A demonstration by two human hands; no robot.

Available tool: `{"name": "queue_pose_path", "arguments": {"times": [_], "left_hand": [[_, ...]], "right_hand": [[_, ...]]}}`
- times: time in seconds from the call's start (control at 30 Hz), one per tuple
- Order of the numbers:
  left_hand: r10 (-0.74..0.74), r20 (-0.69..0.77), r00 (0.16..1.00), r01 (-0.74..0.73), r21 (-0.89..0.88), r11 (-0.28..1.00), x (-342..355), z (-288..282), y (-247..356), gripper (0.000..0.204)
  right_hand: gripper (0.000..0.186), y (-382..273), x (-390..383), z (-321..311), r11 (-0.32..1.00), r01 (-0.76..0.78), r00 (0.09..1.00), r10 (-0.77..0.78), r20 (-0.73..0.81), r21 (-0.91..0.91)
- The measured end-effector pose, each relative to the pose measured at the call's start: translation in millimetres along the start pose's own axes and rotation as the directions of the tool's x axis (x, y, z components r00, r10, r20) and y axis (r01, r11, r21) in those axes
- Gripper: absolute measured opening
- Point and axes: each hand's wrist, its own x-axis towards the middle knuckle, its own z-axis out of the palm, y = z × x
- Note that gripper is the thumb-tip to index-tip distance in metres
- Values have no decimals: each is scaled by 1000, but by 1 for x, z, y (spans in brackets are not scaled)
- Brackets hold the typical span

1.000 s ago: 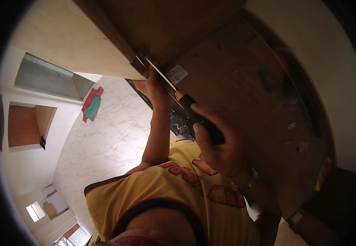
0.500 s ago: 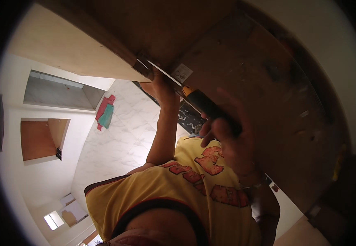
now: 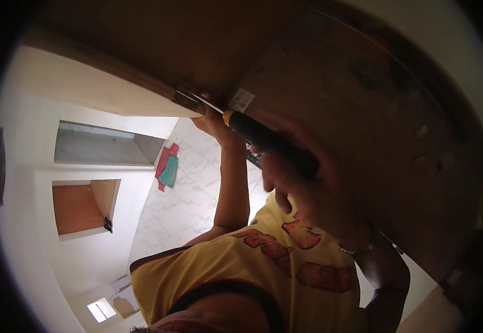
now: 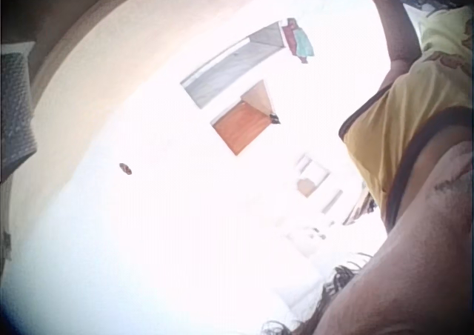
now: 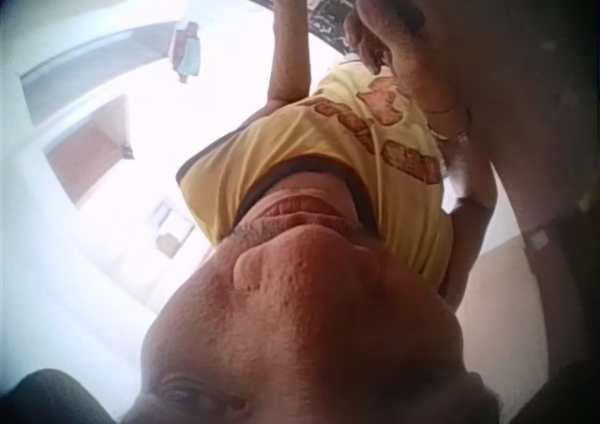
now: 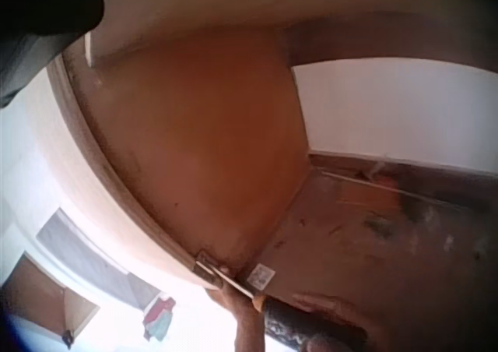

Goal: The person uses a screwdriver to tighten the hinges on a wooden kitchen cabinet door.

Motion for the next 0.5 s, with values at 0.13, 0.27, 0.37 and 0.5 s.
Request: {"name": "queue_pose_path", "arguments": {"times": [0.13, 0.27, 0.37, 0.5], "left_hand": [[-18, -22, 1000, 18, 15, 1000, 0, 0, -1, 43], [46, -50, 998, -42, 70, 997, -5, 13, 5, 23], [25, -44, 999, -20, 110, 994, -5, 4, 6, 35], [24, -49, 999, -22, 34, 999, -4, 0, -1, 54]], "right_hand": [[56, -4, 1, -19, 907, -327, 943, 293, 159, 264], [45, 5, 2, -8, 913, 114, 993, -88, 83, -391], [44, 12, -2, -9, 992, -68, 994, 76, 74, -102], [58, 16, 3, -17, 992, -115, 993, 117, 29, -43]]}}
